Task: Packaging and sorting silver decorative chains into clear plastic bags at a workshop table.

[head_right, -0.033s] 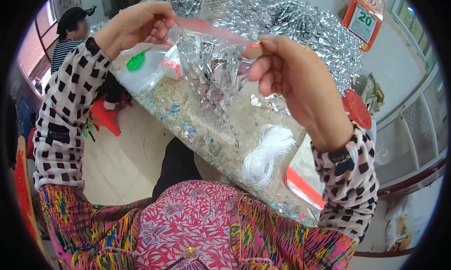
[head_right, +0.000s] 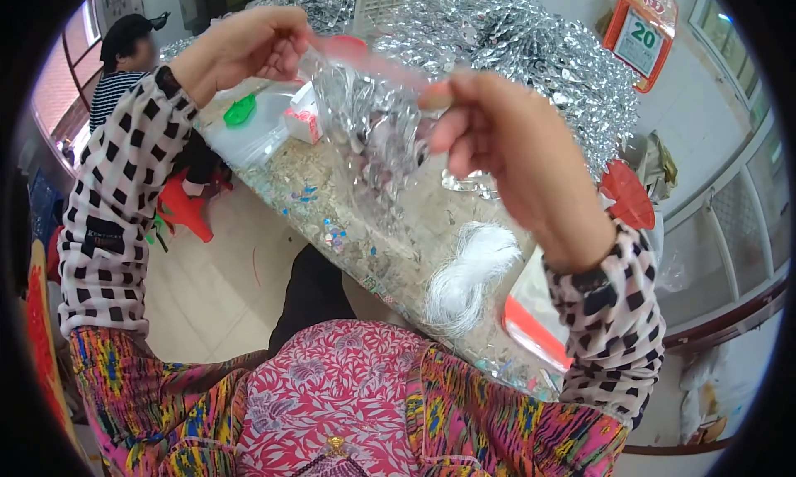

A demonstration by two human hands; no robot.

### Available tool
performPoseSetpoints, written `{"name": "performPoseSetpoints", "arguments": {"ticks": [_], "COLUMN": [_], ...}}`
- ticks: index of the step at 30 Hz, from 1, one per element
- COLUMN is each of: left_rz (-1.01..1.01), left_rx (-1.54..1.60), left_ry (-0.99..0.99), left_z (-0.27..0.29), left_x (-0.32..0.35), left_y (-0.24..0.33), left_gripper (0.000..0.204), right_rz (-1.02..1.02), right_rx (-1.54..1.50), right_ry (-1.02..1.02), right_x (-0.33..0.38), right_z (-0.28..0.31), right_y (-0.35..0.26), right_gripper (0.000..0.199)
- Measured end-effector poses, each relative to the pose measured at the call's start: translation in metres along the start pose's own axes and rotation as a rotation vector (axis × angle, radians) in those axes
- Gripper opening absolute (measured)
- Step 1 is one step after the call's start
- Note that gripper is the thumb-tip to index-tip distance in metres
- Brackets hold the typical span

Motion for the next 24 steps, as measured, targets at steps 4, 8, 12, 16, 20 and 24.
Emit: {"name": "performPoseSetpoints", "arguments": {"ticks": [4,8,12,16,20,24], "left_rz": [0.054,0.03,-0.119,-0.254,-0.225,-0.259], "left_rx": [-0.315,-0.282,-0.296,-0.275,-0.254,-0.201], "left_ry": [-0.05,-0.054,-0.071,-0.148,-0.177,-0.217], "left_z": [-0.001,-0.002,-0.006,-0.015,-0.02,-0.02], "left_x": [-0.007,-0.007,0.001,0.01,0.014,0.018], "left_y": [-0.03,-0.033,-0.022,-0.012,-0.01,-0.006], "left_gripper": [0.024,0.025,0.023,0.021,0.02,0.018], "right_rz": [-0.115,-0.216,-0.225,-0.249,-0.047,0.082], "right_rx": [0.202,0.143,0.162,0.172,0.246,0.18], "right_ry": [-0.155,-0.237,-0.335,-0.403,-0.777,-0.297], "right_x": [0.027,0.05,0.062,0.069,0.074,0.033], "right_z": [-0.024,-0.04,-0.05,-0.049,-0.042,-0.022], "right_y": [0.044,0.052,0.044,0.043,0.015,-0.026], "right_gripper": [0.033,0.034,0.036,0.035,0.031,0.02]}}
Point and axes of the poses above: each hand's wrist, its own x-axis away from the middle knuckle, its own z-axis out of the back of the hand, y = z × x, the point moved 5 cm from there along -x, towards the middle knuckle, and after that the axes turned 14 degrees about y, right-handed, at the moved point
